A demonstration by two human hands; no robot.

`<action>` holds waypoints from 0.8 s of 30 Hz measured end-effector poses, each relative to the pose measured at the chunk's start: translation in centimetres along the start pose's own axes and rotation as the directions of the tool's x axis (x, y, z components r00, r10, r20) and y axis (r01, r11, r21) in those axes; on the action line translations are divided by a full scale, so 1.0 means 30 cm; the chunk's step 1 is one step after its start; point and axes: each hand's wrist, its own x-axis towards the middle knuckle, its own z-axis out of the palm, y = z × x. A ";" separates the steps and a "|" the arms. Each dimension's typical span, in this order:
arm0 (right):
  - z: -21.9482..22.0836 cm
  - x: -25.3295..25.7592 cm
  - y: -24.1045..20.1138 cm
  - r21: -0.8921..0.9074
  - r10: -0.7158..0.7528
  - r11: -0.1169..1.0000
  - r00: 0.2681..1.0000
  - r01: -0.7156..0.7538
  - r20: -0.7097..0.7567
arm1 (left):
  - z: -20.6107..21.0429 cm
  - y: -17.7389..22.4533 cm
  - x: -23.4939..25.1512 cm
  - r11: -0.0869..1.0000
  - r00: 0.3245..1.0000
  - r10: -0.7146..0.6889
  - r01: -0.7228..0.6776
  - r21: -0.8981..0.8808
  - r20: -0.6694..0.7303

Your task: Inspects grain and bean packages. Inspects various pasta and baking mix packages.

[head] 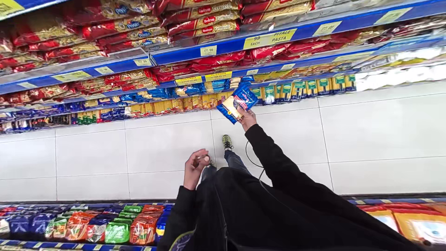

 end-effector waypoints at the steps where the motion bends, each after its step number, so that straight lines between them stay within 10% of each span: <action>1: 0.014 -0.084 -0.043 -0.064 -0.048 0.997 0.996 0.052 0.070 | -0.001 0.035 0.011 0.999 0.999 0.034 -0.034 0.021 0.017; 13: 0.397 -0.959 -0.392 -0.190 -0.369 0.743 0.631 0.641 0.683 | -0.058 0.494 -0.162 0.854 0.870 0.450 -0.353 -0.382 0.203; 20: 0.561 -1.200 -0.440 -0.066 -0.424 0.544 0.342 0.837 0.839 | -0.184 0.601 -0.378 0.725 0.739 0.661 -0.581 -0.371 0.133; 24: 0.614 -1.267 -0.439 -0.063 -0.358 0.548 0.301 0.834 0.884 | -0.260 0.616 -0.466 0.692 0.694 0.713 -0.671 -0.265 0.103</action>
